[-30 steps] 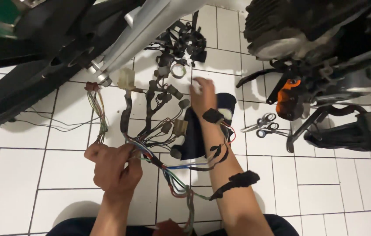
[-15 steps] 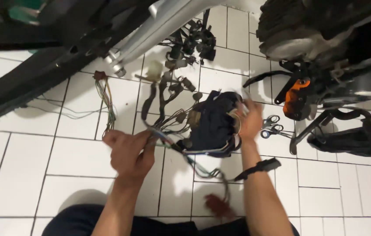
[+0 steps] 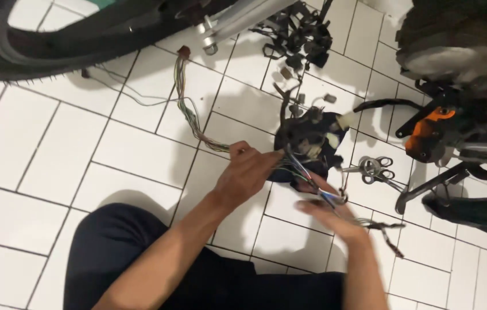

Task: Repairing and organizing a motorcycle electrical wire harness using scissors and a cleaning cloth.

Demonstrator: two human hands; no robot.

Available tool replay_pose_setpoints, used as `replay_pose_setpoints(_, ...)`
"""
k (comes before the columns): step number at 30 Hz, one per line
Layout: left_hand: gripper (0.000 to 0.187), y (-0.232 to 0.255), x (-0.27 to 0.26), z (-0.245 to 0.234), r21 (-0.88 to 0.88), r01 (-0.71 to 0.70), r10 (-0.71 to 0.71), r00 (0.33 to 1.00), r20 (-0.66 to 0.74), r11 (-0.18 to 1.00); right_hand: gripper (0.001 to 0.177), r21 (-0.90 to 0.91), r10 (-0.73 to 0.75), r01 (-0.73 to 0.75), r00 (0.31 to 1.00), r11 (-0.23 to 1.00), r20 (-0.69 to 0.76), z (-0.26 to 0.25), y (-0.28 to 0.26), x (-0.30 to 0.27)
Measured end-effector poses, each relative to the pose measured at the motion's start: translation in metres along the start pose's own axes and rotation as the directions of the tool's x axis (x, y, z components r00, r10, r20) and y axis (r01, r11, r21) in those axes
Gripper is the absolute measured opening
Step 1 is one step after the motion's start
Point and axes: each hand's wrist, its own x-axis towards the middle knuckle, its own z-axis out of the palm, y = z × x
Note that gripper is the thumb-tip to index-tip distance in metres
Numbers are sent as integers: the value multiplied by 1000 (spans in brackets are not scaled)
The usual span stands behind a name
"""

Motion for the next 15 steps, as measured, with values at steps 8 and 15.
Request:
replay_pose_setpoints(8,54,6,-5,12,-126,130,-92,958,270,983,54,735,-160,260,966,627,-205,78,-56,21)
replay_pose_setpoints(15,24,-1,-6,34,-476,806,-655,575,489,353,52,954,-230,223,957,200,-175,73,-25,37)
